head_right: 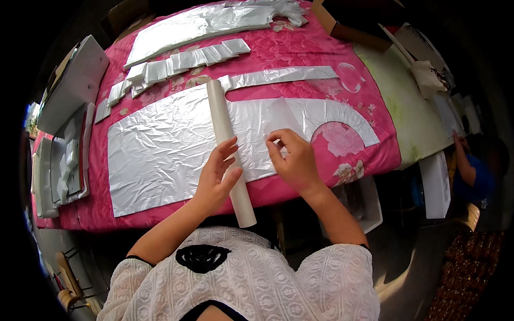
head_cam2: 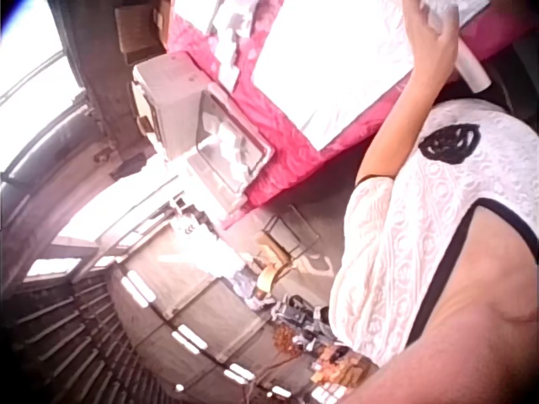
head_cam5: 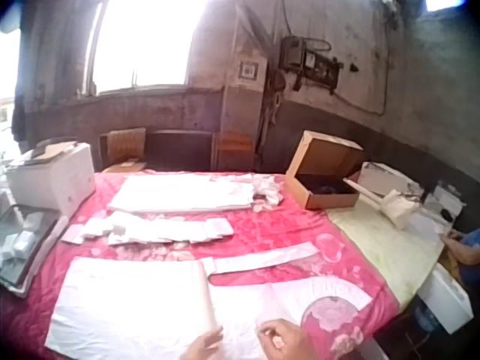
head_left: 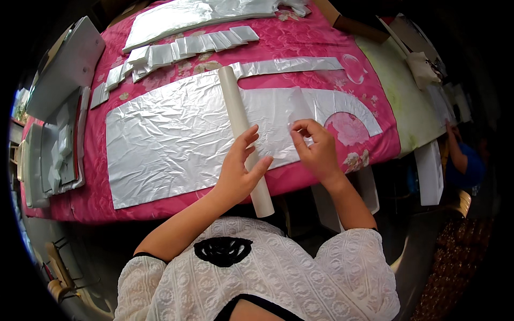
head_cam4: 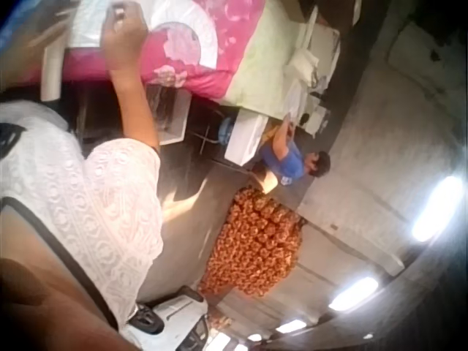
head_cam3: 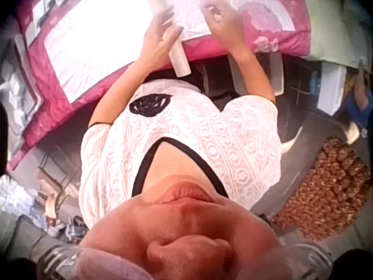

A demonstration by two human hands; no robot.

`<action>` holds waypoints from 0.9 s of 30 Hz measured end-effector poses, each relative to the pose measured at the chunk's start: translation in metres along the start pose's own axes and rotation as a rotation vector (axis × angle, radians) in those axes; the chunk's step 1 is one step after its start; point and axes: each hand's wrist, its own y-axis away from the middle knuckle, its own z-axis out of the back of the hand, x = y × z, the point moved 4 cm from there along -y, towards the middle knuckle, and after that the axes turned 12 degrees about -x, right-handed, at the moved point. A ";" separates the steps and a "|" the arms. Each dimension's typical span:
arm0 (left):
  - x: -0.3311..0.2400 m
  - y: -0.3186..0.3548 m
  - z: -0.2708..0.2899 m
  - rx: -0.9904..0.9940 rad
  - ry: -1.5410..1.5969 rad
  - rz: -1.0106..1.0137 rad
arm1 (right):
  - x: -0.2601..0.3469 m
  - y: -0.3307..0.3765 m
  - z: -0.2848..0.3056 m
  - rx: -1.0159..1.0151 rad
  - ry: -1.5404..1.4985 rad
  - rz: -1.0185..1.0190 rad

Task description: The person wraps small white rectangular objects in clear plastic film. They unroll a strip of film, place an object on it, fold the film over, and roll it into a tight cylinder. The wrapped items are placed on a pink tablecloth alongside other completed units.

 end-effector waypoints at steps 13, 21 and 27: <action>0.074 0.006 0.300 -0.170 -0.234 0.597 | 0.056 0.081 -0.030 0.434 0.308 0.036; -0.013 -0.017 0.224 -0.330 -1.046 -0.349 | 0.037 0.111 -0.040 0.679 0.268 -0.440; 0.037 -0.008 0.056 -0.018 -0.726 -0.413 | 0.033 0.111 -0.037 0.688 0.213 -0.493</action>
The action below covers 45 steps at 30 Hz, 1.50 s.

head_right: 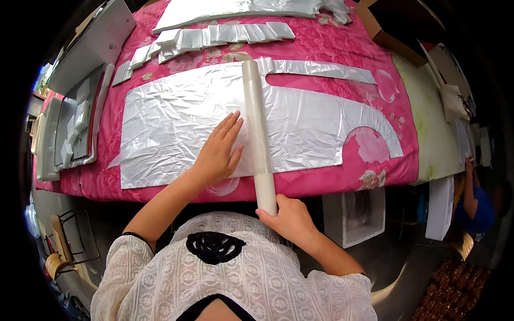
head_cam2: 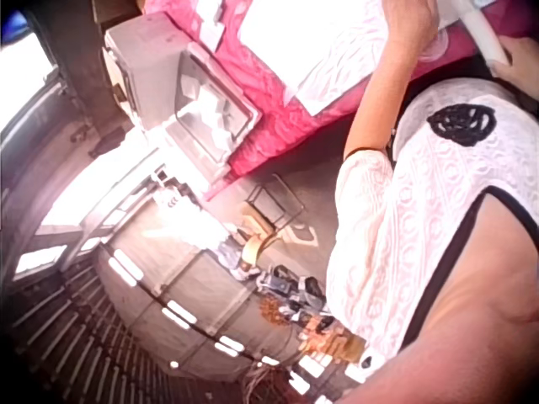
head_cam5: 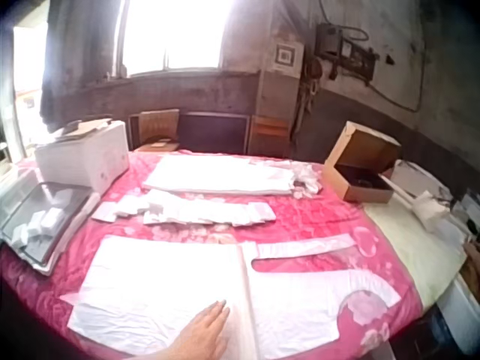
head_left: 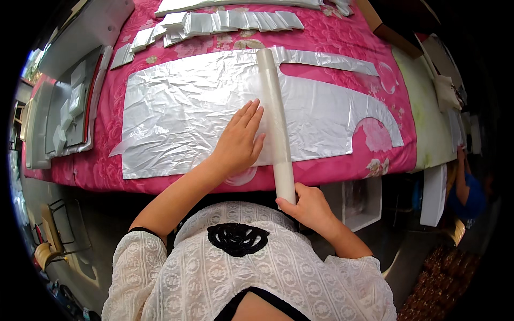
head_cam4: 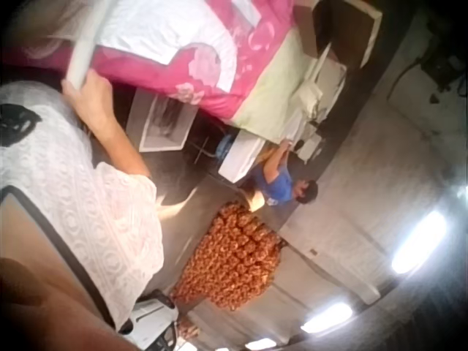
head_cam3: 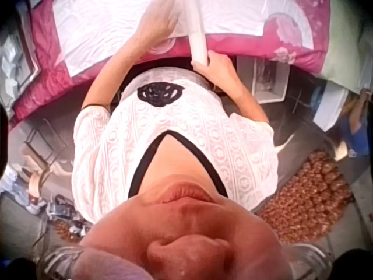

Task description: The person wraps small white rectangular objects in clear plastic film. They unroll a strip of film, place an object on it, fold the film over, and roll it into a tight cylinder. The wrapped items are placed on a pink tablecloth alongside other completed units.

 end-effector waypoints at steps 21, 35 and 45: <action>0.003 0.005 -0.041 0.119 -0.235 0.005 | 0.039 -0.233 0.036 -0.043 -0.254 -0.063; 0.001 0.005 -0.041 0.105 -0.221 0.003 | -0.024 -0.294 0.187 -0.760 -1.933 0.081; 0.012 0.014 -0.047 0.194 -0.243 -0.072 | 0.207 -0.206 -0.027 -0.397 -0.443 0.770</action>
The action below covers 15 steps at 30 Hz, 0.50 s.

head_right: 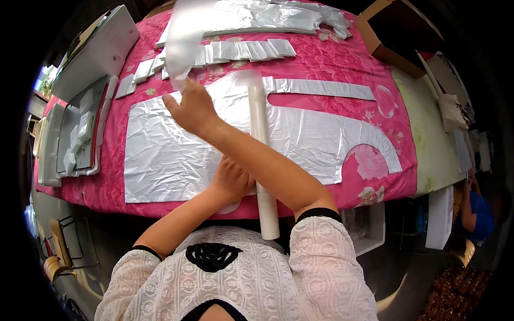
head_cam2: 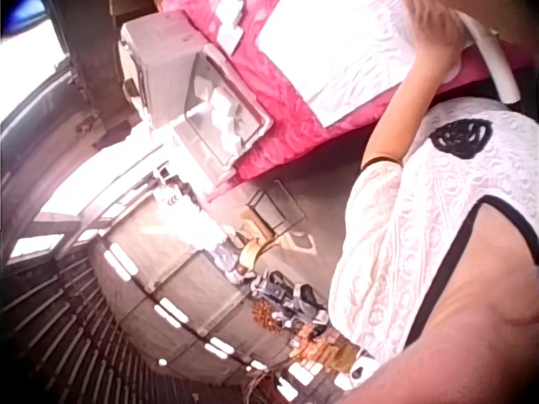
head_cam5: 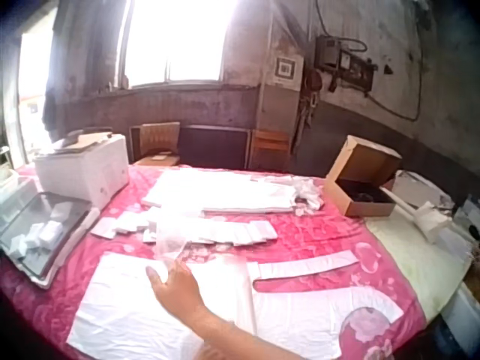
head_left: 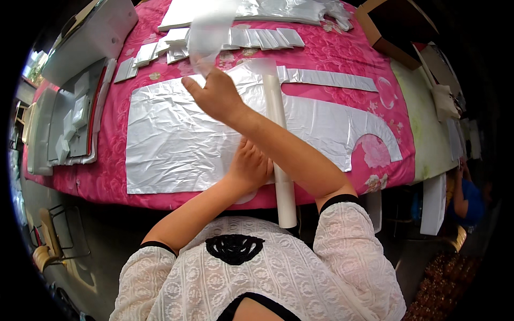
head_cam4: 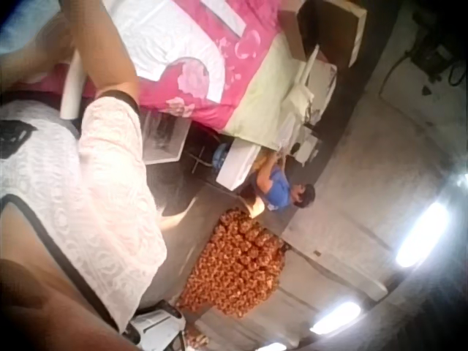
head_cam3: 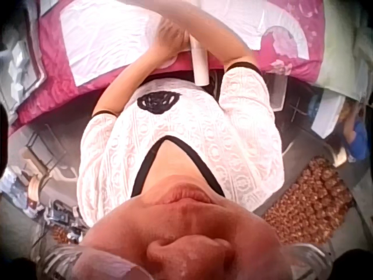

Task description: The person wraps small white rectangular objects in clear plastic film. They unroll a strip of film, place an object on it, fold the film over, and roll it into a tight cylinder. The wrapped items are placed on a pink tablecloth alongside other completed units.

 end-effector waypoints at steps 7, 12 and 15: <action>-0.002 -0.004 -0.004 -0.146 -0.046 0.014 | 0.017 0.097 -0.149 0.692 0.210 0.043; -0.001 -0.003 -0.002 -0.154 -0.007 0.059 | 0.058 0.097 -0.057 0.717 -0.103 0.192; -0.001 0.001 0.006 -0.312 0.225 0.099 | 0.043 0.093 0.034 0.460 0.021 0.312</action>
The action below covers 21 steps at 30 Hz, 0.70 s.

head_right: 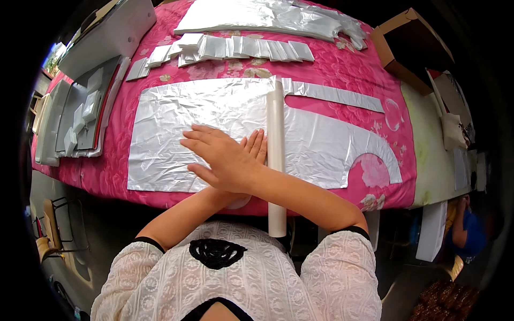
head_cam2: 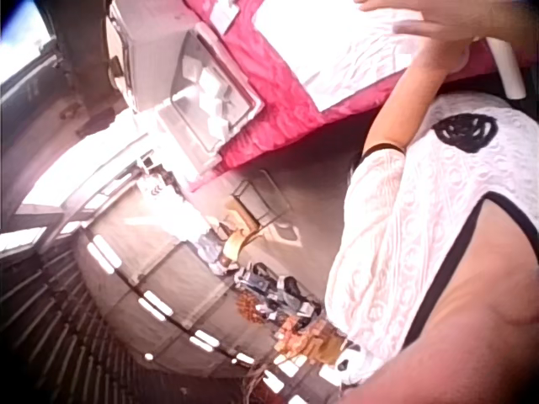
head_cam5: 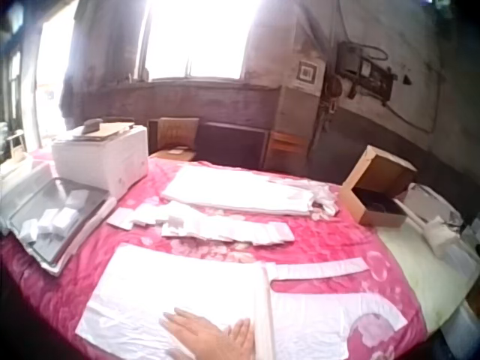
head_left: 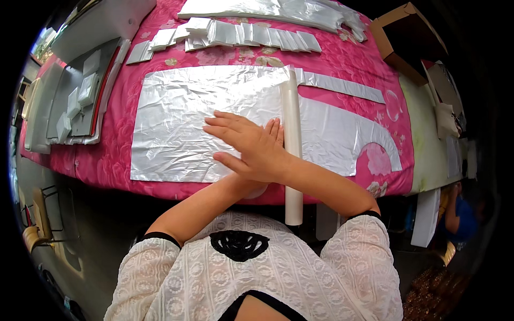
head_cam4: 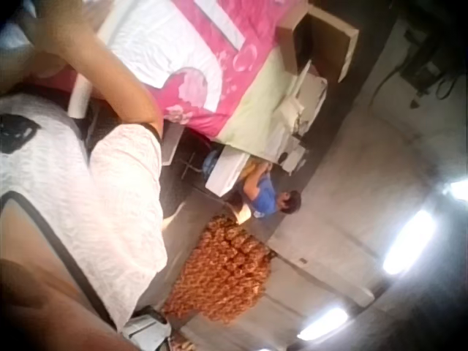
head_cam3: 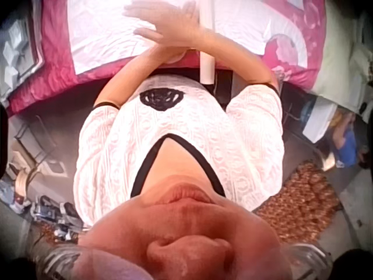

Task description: The person wraps small white rectangular objects in clear plastic film. They unroll a strip of film, place an object on it, fold the film over, and roll it into a tight cylinder. The wrapped items are placed on a pink tablecloth alongside other completed units.

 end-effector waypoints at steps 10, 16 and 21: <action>0.001 -0.010 0.009 0.202 -0.004 0.076 | -0.049 0.113 0.094 0.185 0.458 -0.073; 0.021 -0.003 0.113 -0.087 0.069 0.115 | -0.038 0.075 0.025 0.245 0.392 0.029; 0.056 0.049 0.201 -0.234 0.071 0.391 | 0.046 0.011 -0.062 0.471 -0.493 0.048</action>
